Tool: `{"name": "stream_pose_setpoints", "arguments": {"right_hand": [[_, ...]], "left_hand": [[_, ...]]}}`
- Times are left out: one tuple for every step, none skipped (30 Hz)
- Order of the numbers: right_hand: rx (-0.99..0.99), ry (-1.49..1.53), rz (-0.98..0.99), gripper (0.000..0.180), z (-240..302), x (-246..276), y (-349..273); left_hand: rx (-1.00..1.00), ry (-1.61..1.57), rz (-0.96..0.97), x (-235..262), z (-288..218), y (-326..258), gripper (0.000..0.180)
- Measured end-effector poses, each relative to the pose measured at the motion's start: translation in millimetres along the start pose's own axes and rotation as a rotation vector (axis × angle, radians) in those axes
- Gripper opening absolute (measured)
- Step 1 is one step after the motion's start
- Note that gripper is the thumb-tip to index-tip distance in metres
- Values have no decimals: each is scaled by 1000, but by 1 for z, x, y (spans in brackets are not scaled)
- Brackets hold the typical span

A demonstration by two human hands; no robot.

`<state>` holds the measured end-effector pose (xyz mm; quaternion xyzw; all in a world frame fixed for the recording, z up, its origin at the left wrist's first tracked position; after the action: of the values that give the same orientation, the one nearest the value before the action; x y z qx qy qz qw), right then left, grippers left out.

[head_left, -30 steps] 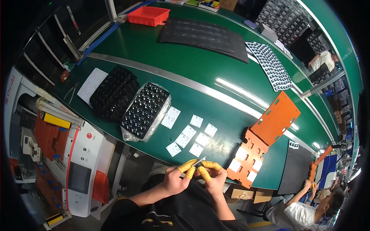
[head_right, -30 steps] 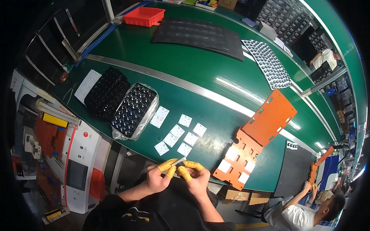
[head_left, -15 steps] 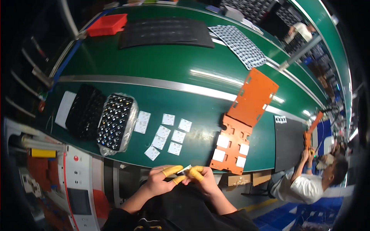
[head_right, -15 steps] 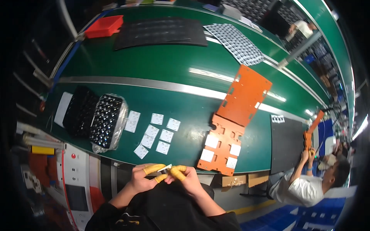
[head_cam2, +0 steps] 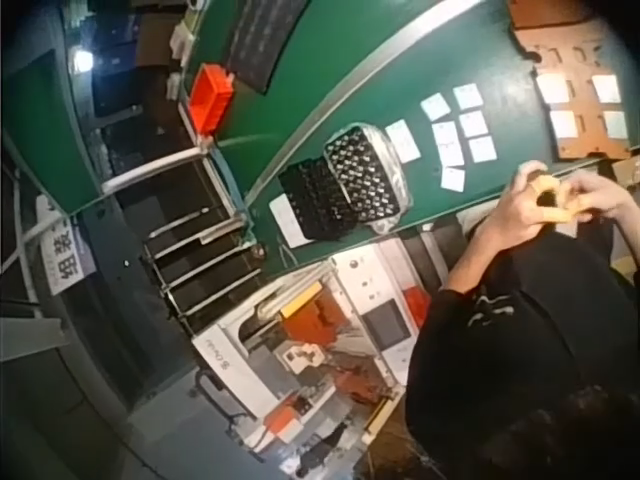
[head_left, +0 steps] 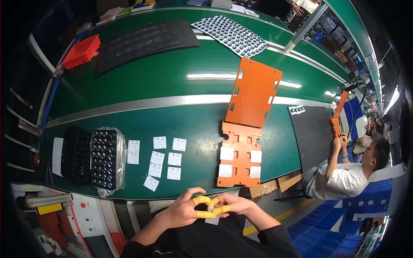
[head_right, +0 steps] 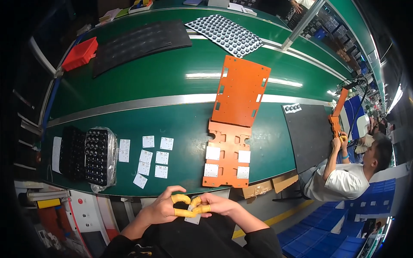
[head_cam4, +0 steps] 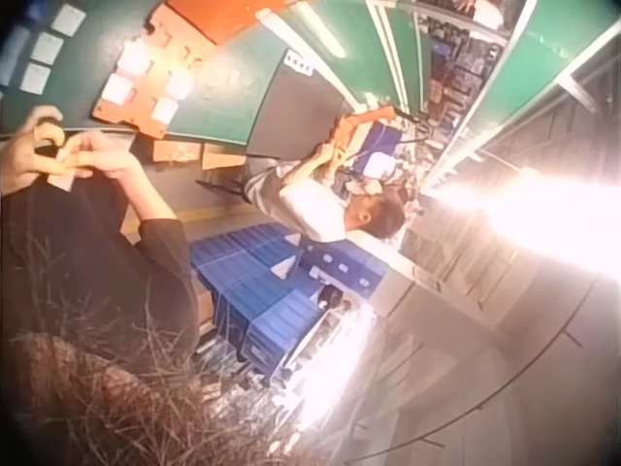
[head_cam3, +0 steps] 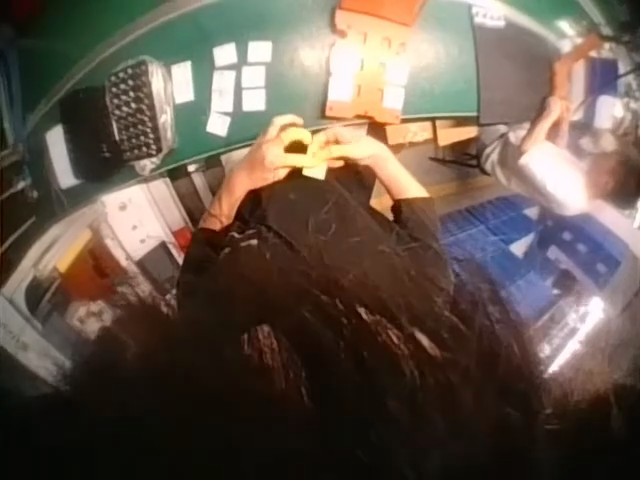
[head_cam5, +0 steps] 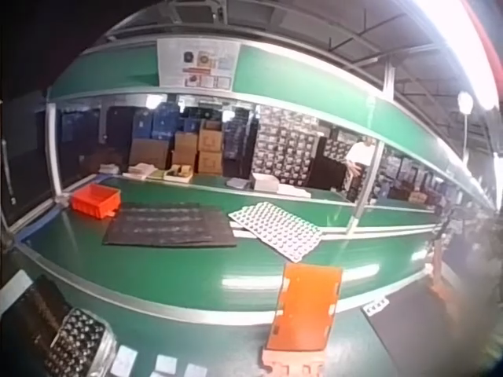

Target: The recorder is placing small light components into an orange assembly jig on a factory production line.

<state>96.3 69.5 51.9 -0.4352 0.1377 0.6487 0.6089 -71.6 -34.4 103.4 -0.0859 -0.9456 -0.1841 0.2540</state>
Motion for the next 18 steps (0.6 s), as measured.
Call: {"name": "stream_pose_setpoints", "arguments": {"right_hand": [[-16, -159, 42, 22, 3, 1, -3], [-19, -148, 57, 21, 5, 2, -5], [-17, -147, 59, 21, 6, 5, -7], [0, -141, 78, 21, 7, 9, -8], [16, -135, 98, 21, 10, 12, -8], [38, -129, 85, 22, 14, 10, -8], [38, -128, 87, 22, 14, 12, -8], [34, -104, 70, 23, 13, 15, -7], [28, -79, 54, 24, 12, 18, -7], [34, -35, 46, 23, 11, 22, -7], [31, 46, 44, 23, 14, 18, -8], [34, 122, 36, 24, 12, 16, -6], [37, 198, 28, 26, 10, 15, -3], [47, 252, -16, 29, 10, 12, -3], [116, 295, -4, 30, 4, 14, -1], [117, 366, -1, 31, 3, 10, 1], [118, 433, 1, 32, 3, 7, 3], [117, 436, 6, 32, 2, 5, 4]], "left_hand": [[-31, -25, 31, -2, -2, 3, 42], [-52, -40, 14, -7, 1, 3, 47], [-51, -39, 16, -9, 1, 6, 47], [-54, -49, -8, -11, 1, 8, 47], [-56, -58, -33, -11, 1, 10, 47], [-62, -34, -48, -8, -2, 14, 44], [-59, -33, -47, -8, -1, 15, 44], [-47, -1, -67, -7, -1, 15, 42], [-35, 30, -87, -6, -1, 16, 39], [-32, 12, -120, -5, 0, 19, 38], [-21, -6, -154, -5, 1, 22, 37], [-24, -68, -161, -5, 3, 22, 38], [-37, -157, -188, -5, 5, 24, 40], [-19, -200, -188, -3, 9, 26, 40], [-1, -243, -188, -1, 11, 28, 40], [6, -256, -201, 3, 10, 29, 39], [12, -254, -201, 5, 10, 29, 39], [41, -316, -200, 6, 11, 28, 38]]}}
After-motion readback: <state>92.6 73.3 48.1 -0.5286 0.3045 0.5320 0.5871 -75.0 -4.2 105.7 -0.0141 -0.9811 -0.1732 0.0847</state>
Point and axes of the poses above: each hand's wrist, its own y-axis towards the middle knuckle, its own x-axis out of the back of the hand, z = x × y, the point moved 3 cm from there along y, towards the middle knuckle, and after that the axes turned 4 degrees about z, right-handed, at the moved point
